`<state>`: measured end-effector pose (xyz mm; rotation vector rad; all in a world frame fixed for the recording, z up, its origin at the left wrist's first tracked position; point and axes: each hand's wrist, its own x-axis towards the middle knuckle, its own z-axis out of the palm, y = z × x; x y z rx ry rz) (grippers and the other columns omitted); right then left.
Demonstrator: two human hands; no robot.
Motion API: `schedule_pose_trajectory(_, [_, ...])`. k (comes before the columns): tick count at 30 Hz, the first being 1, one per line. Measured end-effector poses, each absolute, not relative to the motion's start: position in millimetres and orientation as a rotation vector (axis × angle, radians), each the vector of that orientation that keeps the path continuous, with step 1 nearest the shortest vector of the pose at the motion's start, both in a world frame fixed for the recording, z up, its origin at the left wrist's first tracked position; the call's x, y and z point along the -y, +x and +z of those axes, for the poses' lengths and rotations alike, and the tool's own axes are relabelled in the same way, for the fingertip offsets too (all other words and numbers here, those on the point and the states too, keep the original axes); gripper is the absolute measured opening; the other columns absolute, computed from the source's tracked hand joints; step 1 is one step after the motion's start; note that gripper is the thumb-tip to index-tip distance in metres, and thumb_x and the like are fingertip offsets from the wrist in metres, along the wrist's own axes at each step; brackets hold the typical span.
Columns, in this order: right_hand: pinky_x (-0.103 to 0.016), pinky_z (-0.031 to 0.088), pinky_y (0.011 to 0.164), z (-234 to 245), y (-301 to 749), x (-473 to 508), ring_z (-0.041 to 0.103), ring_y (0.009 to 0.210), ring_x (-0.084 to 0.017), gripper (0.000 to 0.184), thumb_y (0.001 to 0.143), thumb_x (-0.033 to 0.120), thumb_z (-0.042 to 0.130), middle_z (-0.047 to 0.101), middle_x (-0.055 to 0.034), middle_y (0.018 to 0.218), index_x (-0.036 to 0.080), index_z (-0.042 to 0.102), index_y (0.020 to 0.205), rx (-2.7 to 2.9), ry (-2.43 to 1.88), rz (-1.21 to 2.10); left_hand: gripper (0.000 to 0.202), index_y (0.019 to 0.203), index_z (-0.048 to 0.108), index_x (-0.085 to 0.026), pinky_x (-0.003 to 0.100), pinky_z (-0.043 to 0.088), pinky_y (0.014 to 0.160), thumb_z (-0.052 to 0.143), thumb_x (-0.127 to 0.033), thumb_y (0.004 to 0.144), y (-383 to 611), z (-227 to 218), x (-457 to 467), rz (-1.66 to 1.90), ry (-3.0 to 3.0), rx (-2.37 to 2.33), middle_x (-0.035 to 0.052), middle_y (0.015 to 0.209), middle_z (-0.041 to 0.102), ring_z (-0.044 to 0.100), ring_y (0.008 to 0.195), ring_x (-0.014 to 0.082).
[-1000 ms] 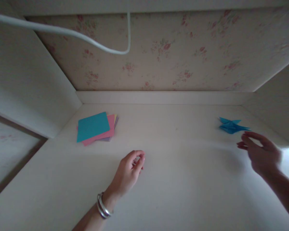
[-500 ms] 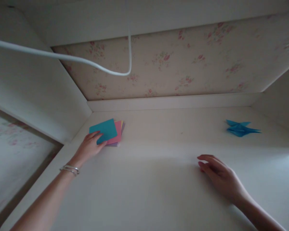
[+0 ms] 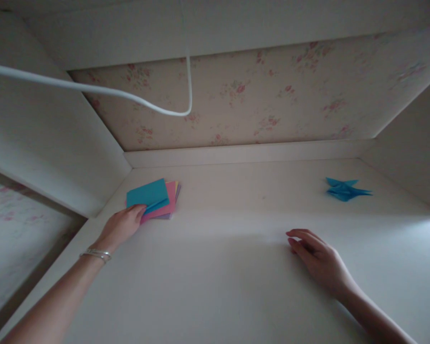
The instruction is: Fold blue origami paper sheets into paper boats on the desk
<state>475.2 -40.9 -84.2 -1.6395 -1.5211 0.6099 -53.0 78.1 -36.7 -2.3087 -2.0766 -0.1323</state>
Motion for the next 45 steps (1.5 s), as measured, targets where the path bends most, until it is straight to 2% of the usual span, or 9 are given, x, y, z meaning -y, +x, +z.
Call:
schedule_pose_trajectory(2, [-0.028, 0.055, 0.06, -84, 475, 41, 0.069, 0.068, -0.019, 0.025, 0.089, 0.047, 0.059, 0.071, -0.0057, 0.093, 0.025, 0.071, 0.094, 1.53, -1.637, 0.607, 0.046, 0.131, 0.064, -0.017, 0.042, 0.055, 0.071, 0.034, -0.031, 0.098, -49, -36, -74, -0.05, -2.28, 2.041, 0.0172, 0.108, 0.077, 0.075, 0.082, 0.0338])
schedule_pose_trajectory(5, [-0.029, 0.055, 0.061, -84, 476, 42, 0.068, 0.067, -0.019, 0.025, 0.09, 0.046, 0.058, 0.071, -0.0057, 0.095, 0.025, 0.071, 0.094, 1.551, -1.634, 0.594, 0.047, 0.135, 0.061, -0.021, 0.041, 0.055, 0.07, 0.031, -0.025, 0.099, -39, -35, -68, 0.05, -2.306, 1.944, 0.0154, 0.127, 0.07, 0.074, 0.086, 0.0329])
schedule_pose_trajectory(8, [-0.029, 0.055, 0.061, -84, 476, 42, 0.068, 0.067, -0.018, 0.025, 0.09, 0.045, 0.058, 0.07, -0.006, 0.097, 0.025, 0.071, 0.094, 1.556, -1.63, 0.593, 0.046, 0.132, 0.064, -0.028, 0.043, 0.055, 0.071, 0.03, -0.037, 0.101, -29, -34, -64, 0.092, -2.315, 1.867, 0.0117, 0.143, 0.059, 0.072, 0.094, 0.035])
schedule_pose_trajectory(11, [-0.028, 0.056, 0.061, -85, 476, 42, 0.068, 0.067, -0.018, 0.024, 0.09, 0.045, 0.058, 0.07, -0.0061, 0.098, 0.024, 0.071, 0.094, 1.547, -1.627, 0.599, 0.048, 0.13, 0.066, -0.03, 0.046, 0.056, 0.074, 0.034, -0.049, 0.1, -24, -35, -63, 0.108, -2.312, 1.834, 0.0132, 0.137, 0.062, 0.071, 0.097, 0.0371])
schedule_pose_trajectory(19, [-0.025, 0.055, 0.058, -89, 478, 41, 0.067, 0.068, -0.016, 0.023, 0.091, 0.041, 0.056, 0.07, -0.0056, 0.098, 0.025, 0.072, 0.094, 1.591, -1.631, 0.542, 0.046, 0.135, 0.064, -0.028, 0.043, 0.055, 0.095, 0.04, -0.039, 0.098, -48, -38, -73, 0.067, -2.533, 1.755, 0.0067, 0.145, 0.06, 0.066, 0.117, 0.0314])
schedule_pose_trajectory(23, [-0.025, 0.055, 0.059, -90, 478, 41, 0.067, 0.069, -0.016, 0.022, 0.091, 0.04, 0.057, 0.071, -0.0055, 0.099, 0.025, 0.073, 0.093, 1.599, -1.613, 0.533, 0.048, 0.132, 0.067, -0.024, 0.039, 0.053, 0.099, 0.035, -0.038, 0.099, -63, -40, -71, 0.001, -2.559, 1.782, 0.0063, 0.136, 0.067, 0.069, 0.115, 0.0277])
schedule_pose_trajectory(29, [-0.025, 0.055, 0.059, -90, 478, 42, 0.067, 0.067, -0.016, 0.022, 0.091, 0.04, 0.057, 0.07, -0.0052, 0.097, 0.024, 0.072, 0.094, 1.596, -1.602, 0.538, 0.044, 0.116, 0.075, -0.025, 0.043, 0.056, 0.084, 0.036, -0.03, 0.096, -61, -43, -62, -0.126, -2.414, 1.863, 0.0076, 0.122, 0.075, 0.075, 0.097, 0.0322])
schedule_pose_trajectory(38, [-0.025, 0.054, 0.058, -86, 475, 42, 0.066, 0.065, -0.016, 0.022, 0.089, 0.04, 0.058, 0.072, -0.0055, 0.095, 0.024, 0.073, 0.091, 1.6, -1.599, 0.498, 0.037, 0.088, 0.079, -0.027, 0.028, 0.054, 0.074, 0.051, -0.051, 0.089, -59, -51, -63, -0.42, -2.398, 1.957, 0.0021, 0.096, 0.082, 0.076, 0.081, 0.0235])
schedule_pose_trajectory(45, [-0.025, 0.054, 0.059, -86, 477, 42, 0.066, 0.067, -0.016, 0.024, 0.091, 0.041, 0.057, 0.071, -0.0058, 0.098, 0.024, 0.073, 0.092, 1.612, -1.612, 0.529, 0.036, 0.083, 0.074, -0.022, 0.029, 0.049, 0.062, 0.055, -0.052, 0.086, -58, -44, -61, -0.677, -2.13, 2.076, 0.007, 0.084, 0.08, 0.073, 0.068, 0.0236])
